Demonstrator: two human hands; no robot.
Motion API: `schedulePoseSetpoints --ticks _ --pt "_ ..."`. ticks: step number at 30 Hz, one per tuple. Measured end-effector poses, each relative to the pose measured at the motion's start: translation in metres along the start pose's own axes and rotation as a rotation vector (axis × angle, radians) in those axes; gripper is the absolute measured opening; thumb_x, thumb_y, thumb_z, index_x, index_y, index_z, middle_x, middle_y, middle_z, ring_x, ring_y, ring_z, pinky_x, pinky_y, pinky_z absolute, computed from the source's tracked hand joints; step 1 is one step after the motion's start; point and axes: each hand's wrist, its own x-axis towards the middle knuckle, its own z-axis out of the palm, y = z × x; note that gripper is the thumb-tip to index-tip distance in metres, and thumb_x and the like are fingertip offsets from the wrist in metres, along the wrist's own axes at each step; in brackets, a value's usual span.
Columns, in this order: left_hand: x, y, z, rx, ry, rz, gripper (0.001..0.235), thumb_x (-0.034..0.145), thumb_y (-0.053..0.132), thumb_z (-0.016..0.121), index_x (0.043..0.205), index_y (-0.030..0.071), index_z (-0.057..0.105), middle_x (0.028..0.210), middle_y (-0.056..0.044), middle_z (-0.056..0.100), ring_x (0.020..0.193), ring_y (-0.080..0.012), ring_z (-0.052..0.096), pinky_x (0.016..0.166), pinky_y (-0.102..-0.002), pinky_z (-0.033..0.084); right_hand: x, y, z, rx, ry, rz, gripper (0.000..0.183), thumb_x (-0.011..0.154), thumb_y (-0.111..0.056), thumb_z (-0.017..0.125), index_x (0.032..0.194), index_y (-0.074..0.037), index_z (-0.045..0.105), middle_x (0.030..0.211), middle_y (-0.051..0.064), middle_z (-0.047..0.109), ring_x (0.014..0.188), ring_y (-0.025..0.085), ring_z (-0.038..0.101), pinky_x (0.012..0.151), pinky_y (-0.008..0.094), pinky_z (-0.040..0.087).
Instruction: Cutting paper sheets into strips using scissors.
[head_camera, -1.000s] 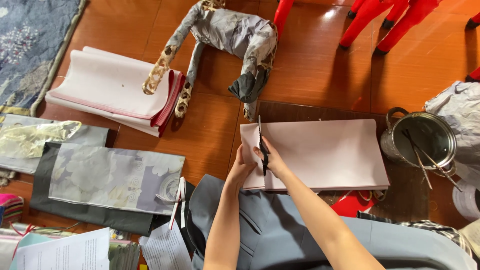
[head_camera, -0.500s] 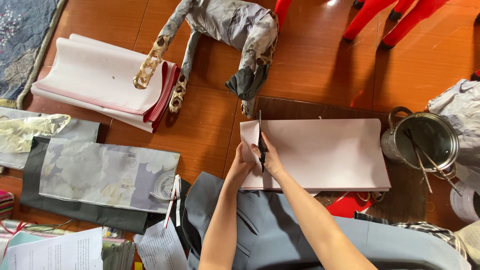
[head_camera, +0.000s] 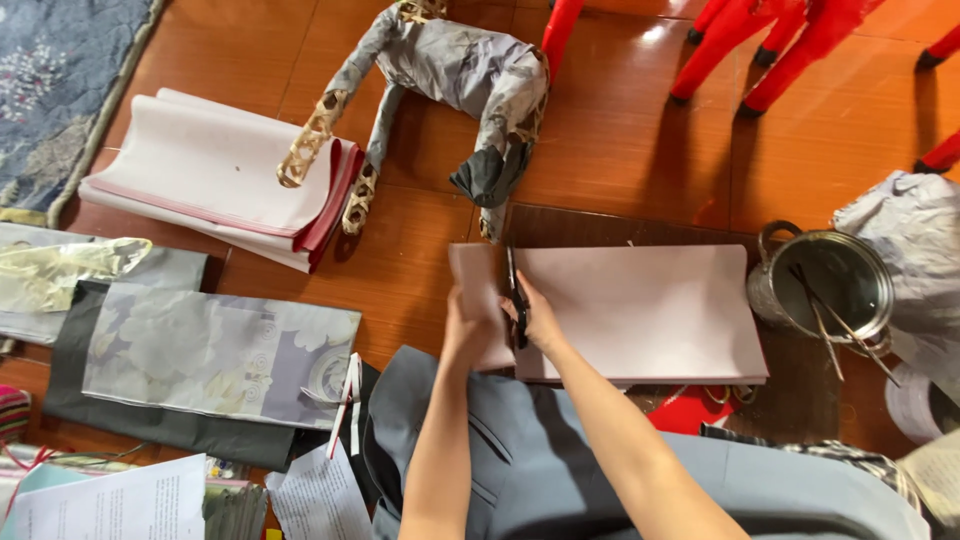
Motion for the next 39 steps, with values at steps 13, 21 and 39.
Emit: schedulePoseSetpoints --ticks 13,21,39 --pt "0.056 -0.026 -0.051 1.096 0.557 -0.013 0.102 0.076 0.015 0.076 0.156 0.031 0.015 0.119 -0.013 0.055 0.107 -0.0375 0.058 0.082 -0.054 0.052 -0.145 -0.017 -0.112 0.114 -0.043 0.300 0.064 0.083 -0.018 0.076 0.139 -0.010 0.047 0.046 0.015 0.059 0.032 0.024 0.058 0.027 0.029 0.043" --pt "0.009 0.014 0.066 0.356 0.111 0.217 0.036 0.086 0.008 0.069 0.119 0.019 0.064 0.096 -0.007 0.070 0.085 -0.0194 0.068 0.075 -0.033 0.055 -0.170 0.008 -0.103 0.382 0.101 0.321 0.059 0.078 -0.014 0.083 0.127 0.001 0.054 0.054 0.019 0.058 0.033 0.028 0.059 0.023 0.034 0.045" --pt "-0.029 -0.139 0.016 0.452 0.293 -0.359 0.043 0.076 0.030 0.080 0.108 0.004 0.068 0.096 -0.013 0.068 0.095 -0.0263 0.067 0.072 -0.040 0.055 -0.189 -0.022 -0.110 0.029 -0.071 0.392 0.067 0.079 -0.026 0.081 0.134 -0.005 0.051 0.059 0.014 0.064 0.041 0.022 0.065 0.036 0.031 0.053"
